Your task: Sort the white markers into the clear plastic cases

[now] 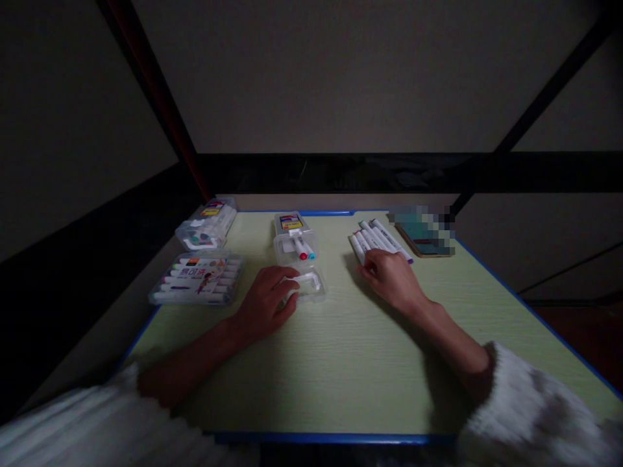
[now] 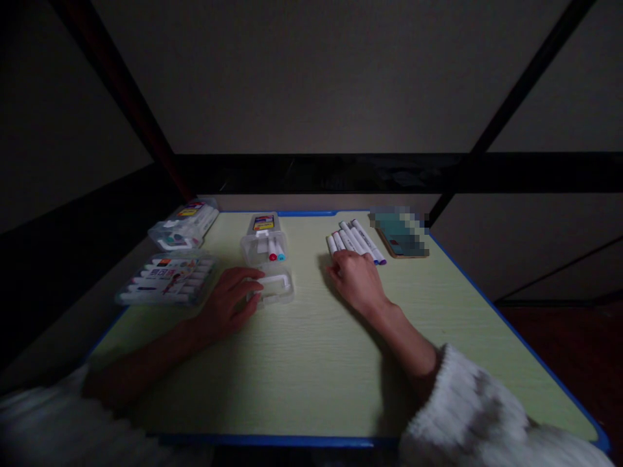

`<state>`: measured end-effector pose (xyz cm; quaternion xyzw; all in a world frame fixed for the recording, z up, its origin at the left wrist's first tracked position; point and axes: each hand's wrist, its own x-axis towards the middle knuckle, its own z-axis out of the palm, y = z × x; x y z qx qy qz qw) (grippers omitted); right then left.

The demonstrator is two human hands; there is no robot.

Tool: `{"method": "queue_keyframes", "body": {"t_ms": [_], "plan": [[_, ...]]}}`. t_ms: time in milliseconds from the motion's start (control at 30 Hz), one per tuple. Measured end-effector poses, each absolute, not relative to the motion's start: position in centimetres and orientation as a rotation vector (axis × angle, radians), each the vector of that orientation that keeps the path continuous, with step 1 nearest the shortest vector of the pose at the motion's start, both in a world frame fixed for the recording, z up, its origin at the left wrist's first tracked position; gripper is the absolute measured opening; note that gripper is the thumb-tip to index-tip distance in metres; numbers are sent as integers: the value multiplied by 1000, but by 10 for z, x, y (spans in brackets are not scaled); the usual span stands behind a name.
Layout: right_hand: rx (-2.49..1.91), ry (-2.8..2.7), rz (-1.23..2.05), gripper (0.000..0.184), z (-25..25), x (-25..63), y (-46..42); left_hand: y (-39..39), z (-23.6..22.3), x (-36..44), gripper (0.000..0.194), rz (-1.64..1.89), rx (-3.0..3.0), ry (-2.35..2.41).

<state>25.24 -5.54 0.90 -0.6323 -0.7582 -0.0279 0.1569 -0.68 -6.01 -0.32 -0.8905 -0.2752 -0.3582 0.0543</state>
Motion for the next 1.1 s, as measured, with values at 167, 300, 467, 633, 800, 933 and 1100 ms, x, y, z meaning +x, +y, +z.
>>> {"method": "queue_keyframes", "body": {"t_ms": [167,300,467,633,800,933,1100], "plan": [[-1906,-1977,19,20,6,285,-43,-60,-3,-7,8,-1113,-2709,-836],[-1942,-1934,6,21,4,306,-38,-60,-3,-7,8,-1114,-2706,-809],[-1901,-1914,42,20,6,305,-39,-61,-2,-7,8,-1113,-2714,-804],[-1792,-2045,43,21,9,290,-43,-60,-1,-9,10,-1145,-2722,-831],[-1810,-2123,-1,26,12,281,-47,-60,-1,-10,12,-1186,-2731,-833],[-1853,-2163,-106,30,14,274,-50,-59,0,-9,12,-1198,-2714,-812],[-1934,-2169,-187,36,14,267,-52,-59,2,-8,13,-1213,-2732,-810]]}}
